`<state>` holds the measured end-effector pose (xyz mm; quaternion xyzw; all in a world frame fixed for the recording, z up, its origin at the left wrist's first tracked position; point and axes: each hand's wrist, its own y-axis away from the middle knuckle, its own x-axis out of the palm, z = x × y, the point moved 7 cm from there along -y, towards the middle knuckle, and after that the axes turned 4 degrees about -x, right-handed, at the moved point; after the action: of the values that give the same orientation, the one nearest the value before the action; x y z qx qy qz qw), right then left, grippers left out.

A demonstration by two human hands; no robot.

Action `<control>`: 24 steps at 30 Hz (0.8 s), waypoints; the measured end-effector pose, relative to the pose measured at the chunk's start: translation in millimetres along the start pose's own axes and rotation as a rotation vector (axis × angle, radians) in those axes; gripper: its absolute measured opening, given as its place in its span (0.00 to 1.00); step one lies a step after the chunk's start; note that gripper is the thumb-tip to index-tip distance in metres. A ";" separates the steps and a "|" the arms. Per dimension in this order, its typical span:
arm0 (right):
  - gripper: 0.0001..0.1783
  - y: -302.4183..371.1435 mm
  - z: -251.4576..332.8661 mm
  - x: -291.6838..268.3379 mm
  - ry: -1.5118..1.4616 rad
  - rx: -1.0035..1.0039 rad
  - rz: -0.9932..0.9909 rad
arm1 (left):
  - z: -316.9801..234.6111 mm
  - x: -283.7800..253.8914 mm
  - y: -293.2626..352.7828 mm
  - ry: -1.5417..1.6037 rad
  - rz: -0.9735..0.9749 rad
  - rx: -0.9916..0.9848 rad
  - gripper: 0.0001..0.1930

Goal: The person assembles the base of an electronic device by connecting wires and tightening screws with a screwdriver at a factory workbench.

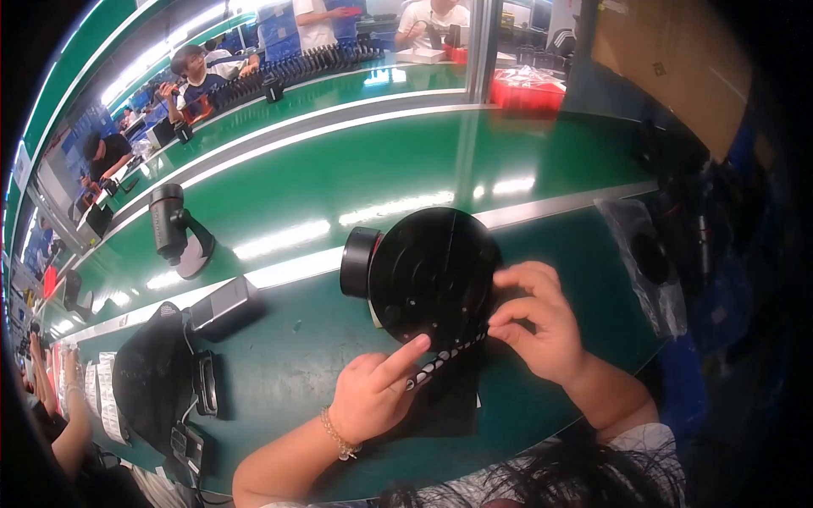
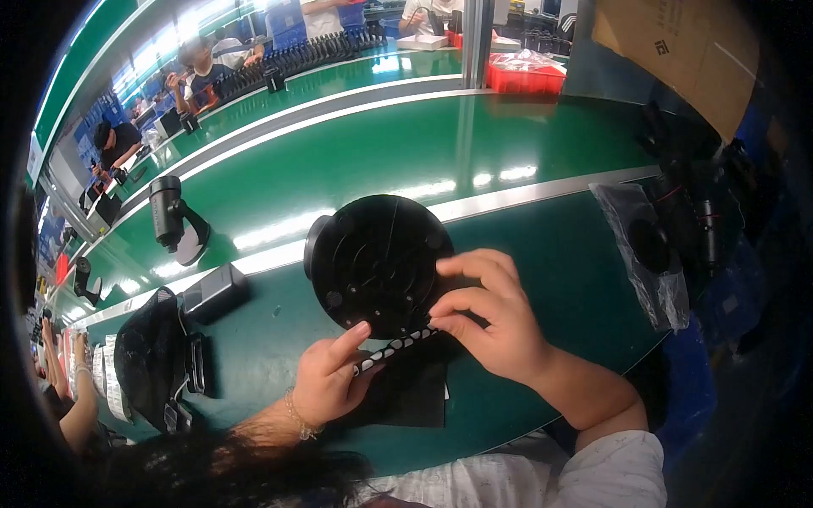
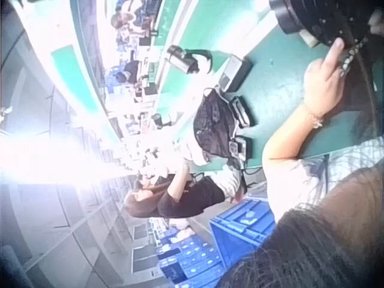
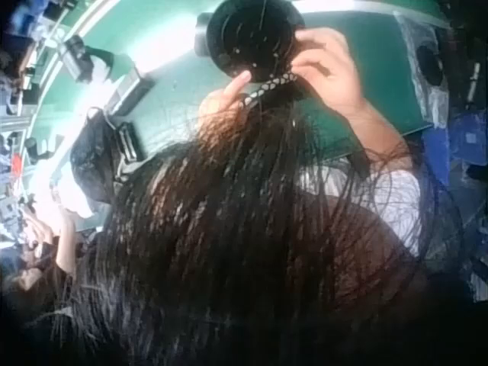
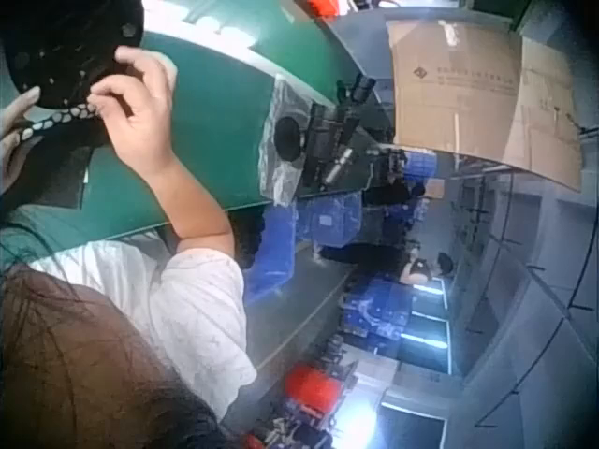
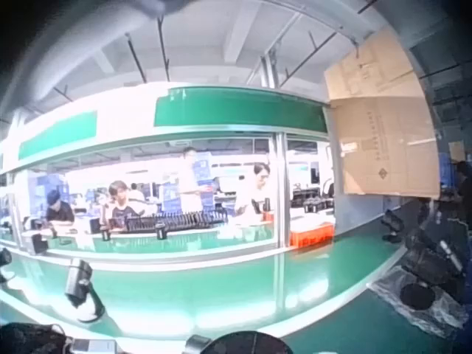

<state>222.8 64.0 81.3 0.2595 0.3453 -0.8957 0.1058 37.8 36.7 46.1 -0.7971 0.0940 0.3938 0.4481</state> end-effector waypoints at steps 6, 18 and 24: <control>0.05 -6.6 2.9 2.0 0.139 -0.084 -0.023 | 0.9 8.2 -5.8 -0.003 -0.005 -0.030 0.08; 0.07 -1.3 -23.5 -4.3 0.208 -0.200 -0.119 | 1.2 22.3 -20.4 -0.011 0.054 -0.029 0.10; 0.17 12.2 -19.5 -3.2 0.696 -0.437 -0.104 | 0.0 26.7 -25.2 -0.011 0.051 -0.025 0.10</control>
<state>237.7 68.1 63.9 0.5007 0.5549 -0.6643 -0.0100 68.3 56.8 43.2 -0.7979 0.1068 0.4106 0.4283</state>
